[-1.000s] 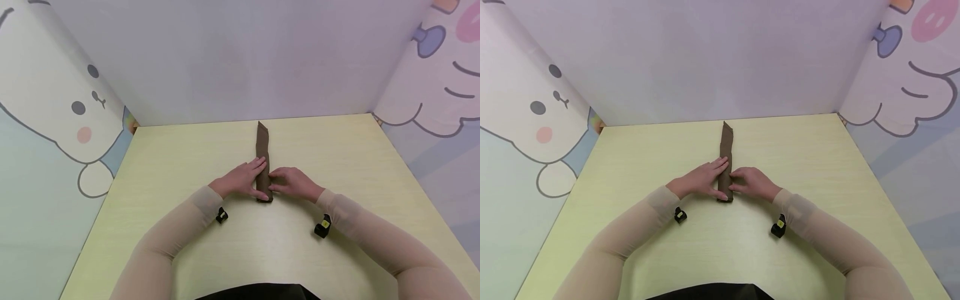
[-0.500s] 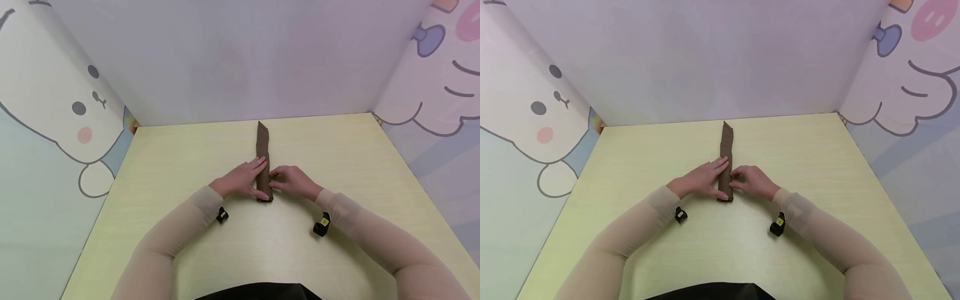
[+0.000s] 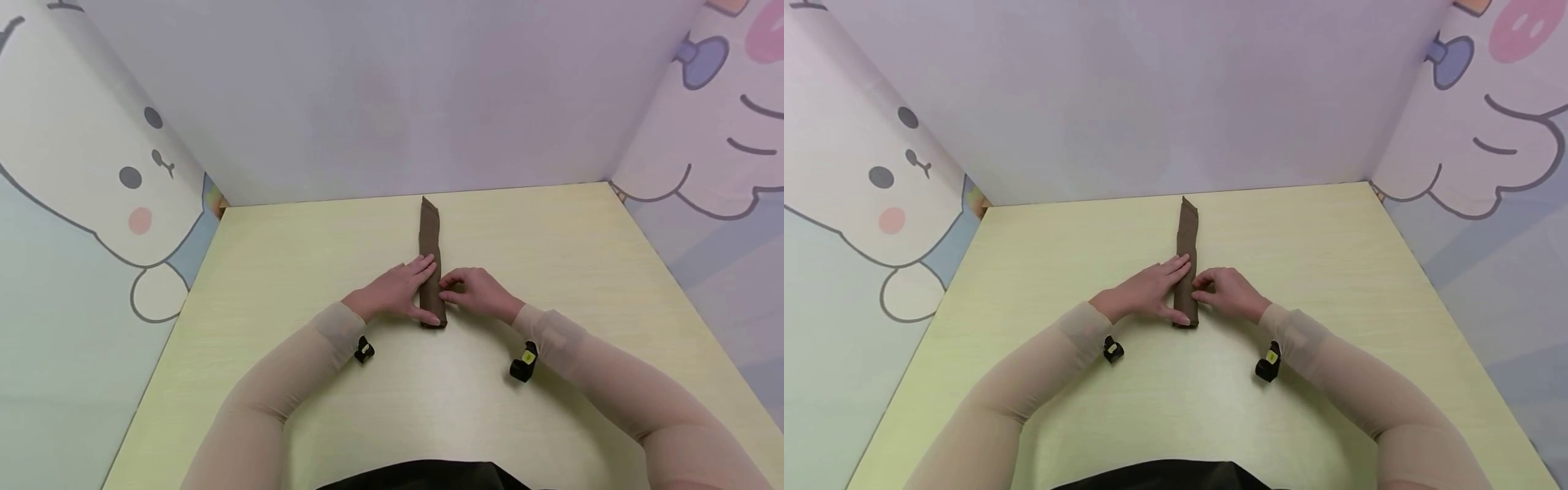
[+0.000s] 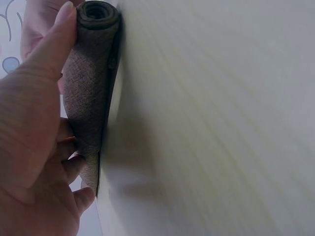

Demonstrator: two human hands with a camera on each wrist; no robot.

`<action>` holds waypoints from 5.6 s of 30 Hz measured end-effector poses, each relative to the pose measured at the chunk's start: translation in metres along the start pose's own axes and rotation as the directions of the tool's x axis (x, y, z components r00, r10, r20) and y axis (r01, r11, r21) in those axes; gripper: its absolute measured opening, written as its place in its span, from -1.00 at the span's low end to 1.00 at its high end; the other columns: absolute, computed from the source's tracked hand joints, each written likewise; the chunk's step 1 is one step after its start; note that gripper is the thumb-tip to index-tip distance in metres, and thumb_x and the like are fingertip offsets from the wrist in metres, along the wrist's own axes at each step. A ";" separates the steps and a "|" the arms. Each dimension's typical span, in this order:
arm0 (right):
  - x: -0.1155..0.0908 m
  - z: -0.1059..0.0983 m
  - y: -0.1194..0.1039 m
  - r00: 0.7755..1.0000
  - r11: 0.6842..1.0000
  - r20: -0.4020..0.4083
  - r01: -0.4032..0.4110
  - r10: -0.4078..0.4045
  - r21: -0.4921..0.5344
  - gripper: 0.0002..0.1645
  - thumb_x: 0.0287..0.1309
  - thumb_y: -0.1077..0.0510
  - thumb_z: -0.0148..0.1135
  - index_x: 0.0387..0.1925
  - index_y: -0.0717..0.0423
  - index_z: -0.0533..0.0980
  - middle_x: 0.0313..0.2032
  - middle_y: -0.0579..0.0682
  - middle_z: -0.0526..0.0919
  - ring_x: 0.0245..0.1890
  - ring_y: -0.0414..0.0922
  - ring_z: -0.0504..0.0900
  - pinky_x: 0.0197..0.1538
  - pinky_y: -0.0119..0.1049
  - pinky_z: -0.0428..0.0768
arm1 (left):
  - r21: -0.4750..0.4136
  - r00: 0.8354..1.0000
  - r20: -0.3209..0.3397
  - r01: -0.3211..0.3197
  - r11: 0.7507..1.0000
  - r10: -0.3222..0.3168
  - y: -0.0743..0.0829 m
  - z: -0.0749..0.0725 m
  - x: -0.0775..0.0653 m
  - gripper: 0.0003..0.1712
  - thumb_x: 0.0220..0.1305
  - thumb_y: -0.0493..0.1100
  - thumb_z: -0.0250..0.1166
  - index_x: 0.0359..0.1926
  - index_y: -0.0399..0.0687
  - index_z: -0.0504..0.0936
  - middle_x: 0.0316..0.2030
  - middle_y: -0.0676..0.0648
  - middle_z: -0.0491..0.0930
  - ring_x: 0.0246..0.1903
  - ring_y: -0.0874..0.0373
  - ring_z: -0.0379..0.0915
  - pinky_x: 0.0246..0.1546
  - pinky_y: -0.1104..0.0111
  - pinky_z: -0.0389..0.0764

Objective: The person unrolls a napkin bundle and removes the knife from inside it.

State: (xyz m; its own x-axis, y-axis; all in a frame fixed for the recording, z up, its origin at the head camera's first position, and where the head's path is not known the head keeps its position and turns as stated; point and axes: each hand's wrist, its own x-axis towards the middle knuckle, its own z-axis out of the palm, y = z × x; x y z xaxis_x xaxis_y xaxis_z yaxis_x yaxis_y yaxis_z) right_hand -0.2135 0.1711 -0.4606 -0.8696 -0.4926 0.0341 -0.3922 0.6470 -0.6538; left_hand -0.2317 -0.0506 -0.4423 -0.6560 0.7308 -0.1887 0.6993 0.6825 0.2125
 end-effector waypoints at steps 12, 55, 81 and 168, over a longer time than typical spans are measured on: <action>0.008 -0.001 0.000 0.998 0.999 0.051 -0.023 0.021 0.028 -0.87 0.20 0.04 0.32 -0.29 0.00 0.64 -0.38 -0.19 0.66 -0.40 -0.21 0.53 -0.29 -0.28 0.51 | -0.006 1.000 0.009 -0.001 1.000 0.002 0.000 -0.002 0.001 0.43 -0.15 0.68 0.11 0.52 -0.11 -0.13 0.52 -0.06 -0.28 0.48 0.06 -0.35 0.39 0.11 0.01; -0.003 -0.013 -0.008 0.992 0.999 0.121 -0.034 0.030 0.028 -0.77 0.14 0.07 0.37 -0.18 0.08 0.69 -0.23 -0.11 0.72 -0.27 -0.22 0.60 -0.22 -0.29 0.54 | 0.036 0.999 -0.028 -0.030 0.999 0.031 0.000 0.002 -0.004 0.42 -0.13 0.68 0.10 0.52 -0.12 -0.13 0.51 -0.08 -0.24 0.47 0.04 -0.25 0.38 0.20 0.06; 0.000 -0.015 -0.007 0.979 0.984 0.203 -0.066 0.032 0.163 -0.87 0.25 0.13 0.24 -0.29 0.10 0.63 -0.49 -0.12 0.56 -0.53 -0.21 0.41 -0.45 -0.36 0.39 | 0.014 0.998 -0.035 -0.045 0.999 0.046 -0.002 0.004 -0.005 0.41 -0.11 0.65 0.13 0.51 -0.16 -0.11 0.51 -0.11 -0.22 0.47 0.05 -0.25 0.39 0.18 0.04; -0.006 -0.002 -0.034 0.990 0.946 0.076 0.088 -0.117 0.312 -0.63 0.28 0.09 0.23 0.09 0.09 0.54 -0.17 -0.09 0.67 -0.31 -0.17 0.58 -0.24 -0.32 0.58 | 0.018 0.996 -0.083 0.014 1.000 -0.013 -0.015 -0.006 -0.077 0.11 0.21 0.46 0.08 0.51 -0.13 -0.02 0.47 -0.09 0.03 0.45 0.04 -0.12 0.38 0.08 0.03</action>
State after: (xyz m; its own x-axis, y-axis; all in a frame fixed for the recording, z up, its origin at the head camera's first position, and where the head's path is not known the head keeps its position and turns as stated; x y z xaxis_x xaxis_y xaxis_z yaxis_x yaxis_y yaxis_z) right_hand -0.1955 0.1531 -0.4376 -0.7921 -0.6081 0.0527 -0.3536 0.3869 -0.8516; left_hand -0.1935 -0.1173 -0.4255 -0.6862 0.7189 -0.1109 0.6948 0.6929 0.1930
